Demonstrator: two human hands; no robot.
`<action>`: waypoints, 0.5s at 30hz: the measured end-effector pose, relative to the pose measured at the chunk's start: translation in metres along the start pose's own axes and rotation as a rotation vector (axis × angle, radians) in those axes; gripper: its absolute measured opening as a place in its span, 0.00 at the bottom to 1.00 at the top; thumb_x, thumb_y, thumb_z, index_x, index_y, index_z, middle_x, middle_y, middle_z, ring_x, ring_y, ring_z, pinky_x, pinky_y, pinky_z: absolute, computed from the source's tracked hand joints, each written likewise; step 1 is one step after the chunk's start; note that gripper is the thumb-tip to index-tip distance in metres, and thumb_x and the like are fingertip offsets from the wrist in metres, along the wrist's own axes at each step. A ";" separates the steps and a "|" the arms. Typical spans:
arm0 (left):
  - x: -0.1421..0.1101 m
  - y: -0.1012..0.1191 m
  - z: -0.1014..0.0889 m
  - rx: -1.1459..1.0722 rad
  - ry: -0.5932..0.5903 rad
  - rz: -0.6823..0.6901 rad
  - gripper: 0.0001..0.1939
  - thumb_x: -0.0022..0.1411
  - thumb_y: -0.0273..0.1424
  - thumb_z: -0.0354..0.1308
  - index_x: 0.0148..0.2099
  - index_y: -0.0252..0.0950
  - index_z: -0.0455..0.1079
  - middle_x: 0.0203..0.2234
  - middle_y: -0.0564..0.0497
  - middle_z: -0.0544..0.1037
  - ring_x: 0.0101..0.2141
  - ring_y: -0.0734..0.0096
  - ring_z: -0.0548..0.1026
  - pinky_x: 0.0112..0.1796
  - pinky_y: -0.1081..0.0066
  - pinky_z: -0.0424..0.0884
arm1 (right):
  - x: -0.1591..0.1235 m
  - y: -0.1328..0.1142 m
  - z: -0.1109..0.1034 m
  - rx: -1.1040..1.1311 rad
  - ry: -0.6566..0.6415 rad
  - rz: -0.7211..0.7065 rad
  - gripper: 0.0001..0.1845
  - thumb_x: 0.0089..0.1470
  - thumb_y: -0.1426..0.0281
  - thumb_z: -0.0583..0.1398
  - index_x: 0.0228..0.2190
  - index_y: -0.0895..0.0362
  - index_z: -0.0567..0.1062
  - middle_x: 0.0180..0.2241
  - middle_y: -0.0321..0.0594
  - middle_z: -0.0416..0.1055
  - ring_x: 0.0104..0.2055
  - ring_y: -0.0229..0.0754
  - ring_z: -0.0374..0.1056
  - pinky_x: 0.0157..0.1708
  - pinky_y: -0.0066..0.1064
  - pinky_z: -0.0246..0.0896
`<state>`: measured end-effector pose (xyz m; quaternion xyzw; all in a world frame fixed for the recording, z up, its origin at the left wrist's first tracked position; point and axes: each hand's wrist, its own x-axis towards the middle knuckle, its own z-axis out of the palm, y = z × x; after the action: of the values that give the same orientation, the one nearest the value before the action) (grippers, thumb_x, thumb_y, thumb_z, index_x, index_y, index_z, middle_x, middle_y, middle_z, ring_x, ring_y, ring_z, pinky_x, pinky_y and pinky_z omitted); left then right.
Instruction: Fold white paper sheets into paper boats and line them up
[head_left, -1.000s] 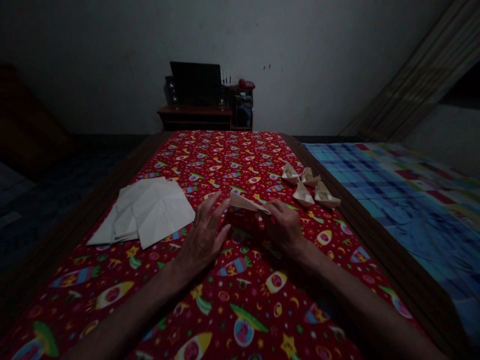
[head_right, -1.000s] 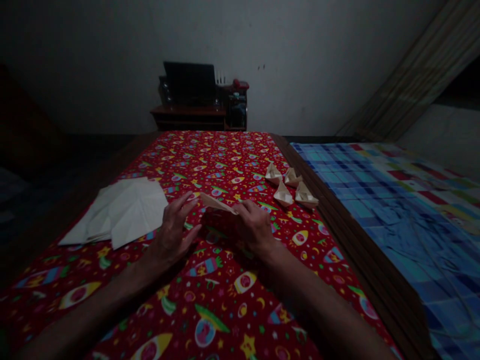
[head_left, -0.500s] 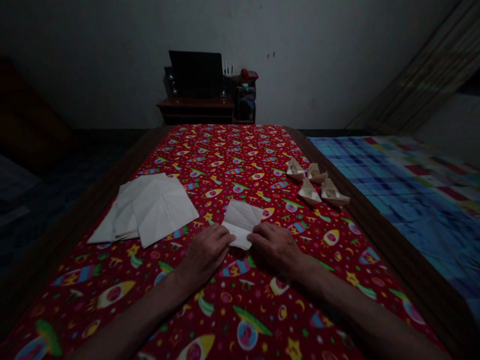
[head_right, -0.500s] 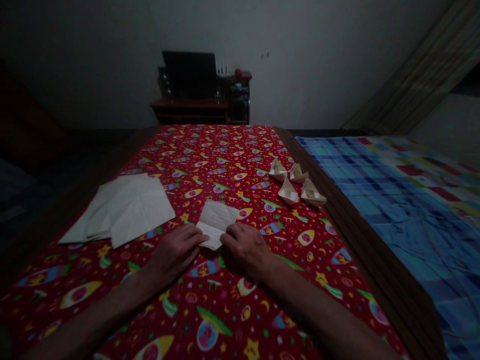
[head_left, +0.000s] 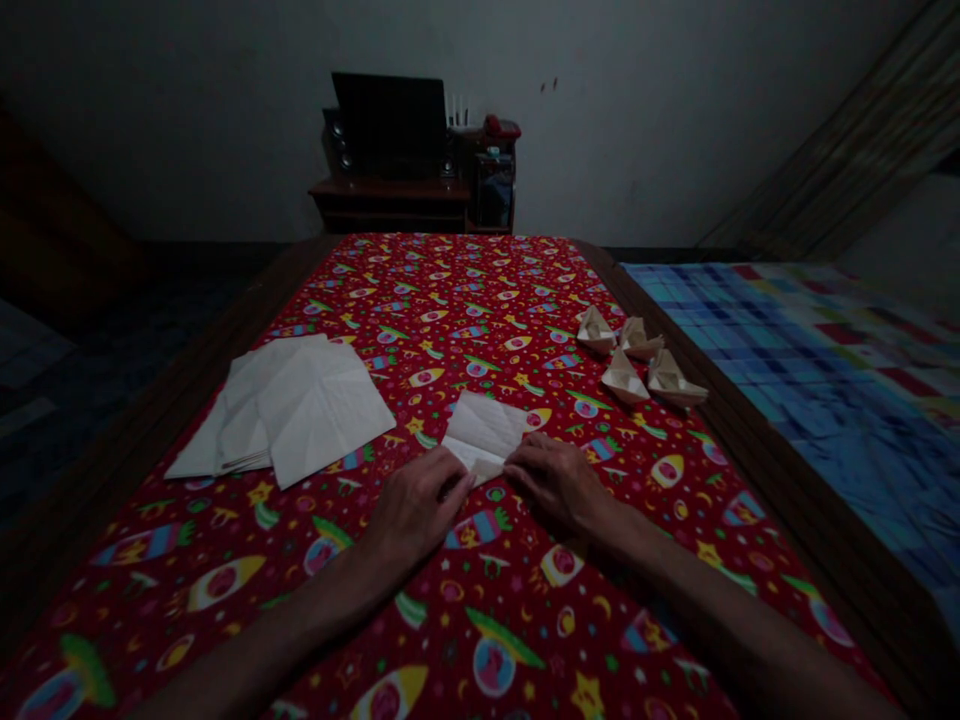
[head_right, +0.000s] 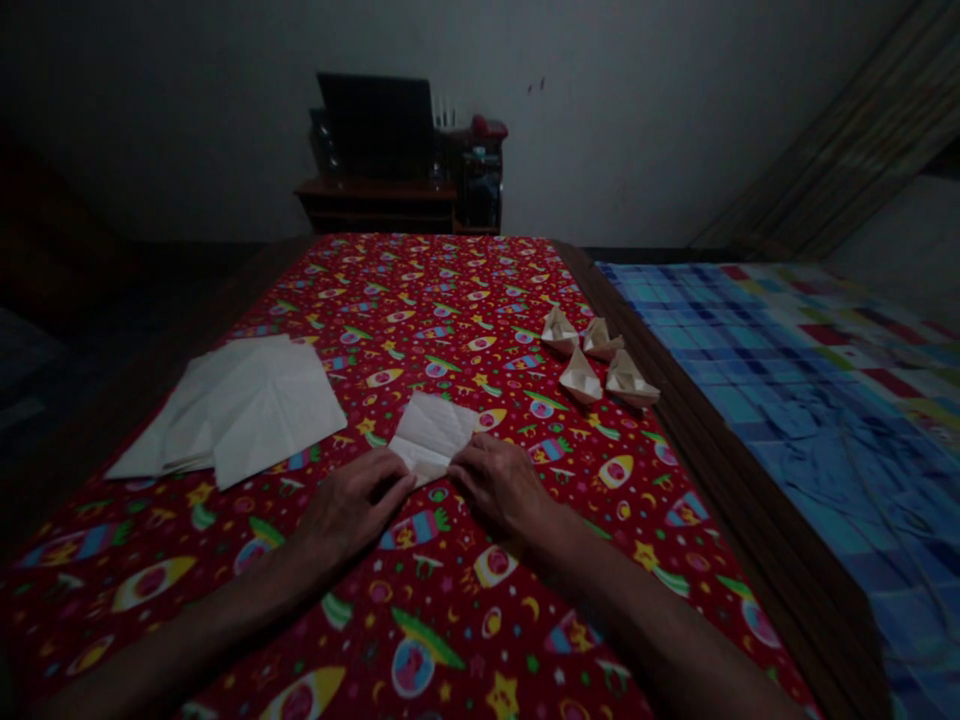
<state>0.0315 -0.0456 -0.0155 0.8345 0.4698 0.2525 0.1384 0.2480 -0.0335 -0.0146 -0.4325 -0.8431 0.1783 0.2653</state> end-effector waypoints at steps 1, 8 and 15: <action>0.001 -0.001 0.000 0.003 0.002 -0.009 0.09 0.64 0.29 0.50 0.30 0.36 0.64 0.27 0.53 0.69 0.29 0.72 0.70 0.32 0.72 0.66 | 0.001 -0.001 0.000 0.004 0.010 0.013 0.10 0.58 0.70 0.55 0.30 0.58 0.75 0.28 0.39 0.69 0.28 0.35 0.64 0.27 0.24 0.56; 0.010 -0.005 0.001 0.110 0.007 -0.029 0.08 0.64 0.29 0.49 0.31 0.35 0.64 0.29 0.52 0.68 0.29 0.72 0.69 0.30 0.72 0.64 | 0.000 0.001 0.006 -0.007 0.093 0.072 0.06 0.56 0.71 0.57 0.29 0.59 0.71 0.26 0.38 0.69 0.27 0.36 0.64 0.26 0.25 0.56; 0.011 -0.010 0.003 0.129 0.018 0.008 0.08 0.64 0.29 0.48 0.31 0.36 0.62 0.28 0.53 0.66 0.28 0.72 0.68 0.29 0.72 0.64 | -0.003 0.002 0.008 -0.011 0.102 -0.024 0.08 0.57 0.73 0.55 0.31 0.59 0.75 0.28 0.40 0.70 0.27 0.34 0.63 0.26 0.24 0.56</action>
<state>0.0309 -0.0307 -0.0192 0.8414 0.4828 0.2295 0.0790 0.2459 -0.0349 -0.0227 -0.4324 -0.8345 0.1482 0.3076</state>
